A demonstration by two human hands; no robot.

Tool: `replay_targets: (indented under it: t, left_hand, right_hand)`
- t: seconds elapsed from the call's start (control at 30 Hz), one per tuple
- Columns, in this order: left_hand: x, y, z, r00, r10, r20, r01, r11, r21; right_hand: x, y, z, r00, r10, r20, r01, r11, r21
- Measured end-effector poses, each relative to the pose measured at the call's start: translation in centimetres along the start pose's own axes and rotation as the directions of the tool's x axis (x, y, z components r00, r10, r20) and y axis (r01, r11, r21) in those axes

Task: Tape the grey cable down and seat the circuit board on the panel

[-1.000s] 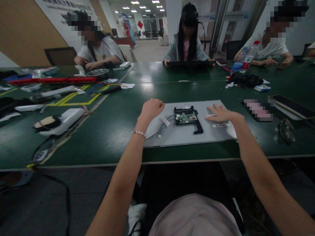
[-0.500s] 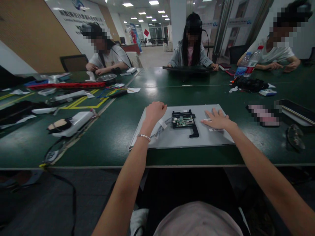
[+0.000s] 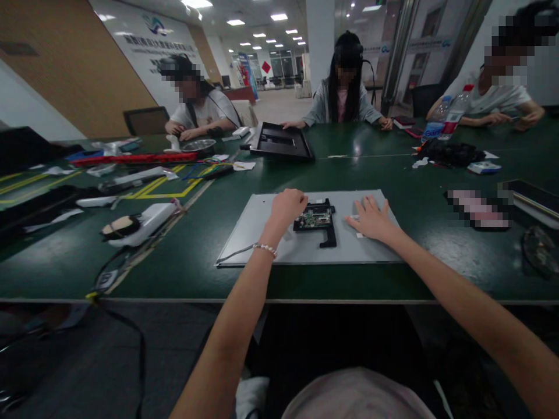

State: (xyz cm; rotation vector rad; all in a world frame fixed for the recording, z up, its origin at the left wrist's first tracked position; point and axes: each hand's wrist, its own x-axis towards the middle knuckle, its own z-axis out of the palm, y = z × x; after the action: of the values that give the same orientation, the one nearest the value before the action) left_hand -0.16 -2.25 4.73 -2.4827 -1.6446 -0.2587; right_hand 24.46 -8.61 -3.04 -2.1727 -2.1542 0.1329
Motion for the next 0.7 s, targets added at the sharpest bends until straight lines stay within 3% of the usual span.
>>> replay_targets:
  t: [0.43, 0.7]
  left_hand:
    - [-0.4, 1.6, -0.7, 0.999, 0.031, -0.025, -0.033, 0.998, -0.047]
    - [-0.3, 1.5, 0.3, 0.999, -0.024, -0.046, 0.022, 0.998, -0.051]
  right_hand:
    - [2.0, -6.1, 0.6, 0.993, -0.018, -0.113, 0.029, 0.995, 0.098]
    - [4.4, -10.6, 1.1, 0.993, -0.004, -0.120, 0.023, 0.987, 0.160]
